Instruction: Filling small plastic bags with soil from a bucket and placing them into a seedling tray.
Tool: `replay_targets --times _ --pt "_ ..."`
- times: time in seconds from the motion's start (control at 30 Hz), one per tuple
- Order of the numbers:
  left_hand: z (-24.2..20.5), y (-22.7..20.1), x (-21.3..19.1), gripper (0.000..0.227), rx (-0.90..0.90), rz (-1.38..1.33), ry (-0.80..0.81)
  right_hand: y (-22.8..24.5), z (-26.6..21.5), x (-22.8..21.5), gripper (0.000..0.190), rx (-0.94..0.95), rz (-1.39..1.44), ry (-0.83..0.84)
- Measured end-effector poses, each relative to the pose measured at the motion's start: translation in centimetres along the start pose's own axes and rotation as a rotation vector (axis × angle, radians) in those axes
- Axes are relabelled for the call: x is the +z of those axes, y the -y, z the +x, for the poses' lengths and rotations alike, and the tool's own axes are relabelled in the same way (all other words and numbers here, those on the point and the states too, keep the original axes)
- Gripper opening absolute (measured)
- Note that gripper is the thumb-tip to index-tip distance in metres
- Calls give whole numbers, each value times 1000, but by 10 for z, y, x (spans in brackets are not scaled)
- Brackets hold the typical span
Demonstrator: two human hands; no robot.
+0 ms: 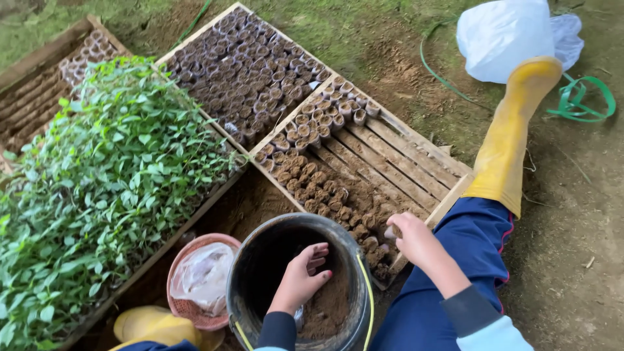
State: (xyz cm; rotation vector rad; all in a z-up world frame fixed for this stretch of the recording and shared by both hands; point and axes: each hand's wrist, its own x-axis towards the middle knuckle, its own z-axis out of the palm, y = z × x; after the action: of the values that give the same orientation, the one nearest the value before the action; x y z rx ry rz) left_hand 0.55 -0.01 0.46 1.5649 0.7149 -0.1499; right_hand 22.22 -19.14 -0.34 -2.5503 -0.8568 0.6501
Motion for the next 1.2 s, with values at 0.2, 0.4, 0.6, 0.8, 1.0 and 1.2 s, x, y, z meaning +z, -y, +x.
replay_targets --times 0.2,0.4,0.6,0.8,1.0,1.2 --pt "-5 -10 2 58 -135 124 -28 -47 27 72 31 45 -61 132" --pt "1 8 3 54 -145 120 -27 -76 45 109 45 -123 71 35" --pt "1 11 3 54 -166 125 -27 -85 53 113 69 58 525 -3" --pt "-2 14 0 51 -146 81 -63 -78 55 109 75 201 754 19" --pt "2 34 -7 45 -48 62 -175 -93 59 118 71 215 746 -42" --pt "-6 32 -12 41 -63 46 -240 -78 51 108 56 281 563 -128"
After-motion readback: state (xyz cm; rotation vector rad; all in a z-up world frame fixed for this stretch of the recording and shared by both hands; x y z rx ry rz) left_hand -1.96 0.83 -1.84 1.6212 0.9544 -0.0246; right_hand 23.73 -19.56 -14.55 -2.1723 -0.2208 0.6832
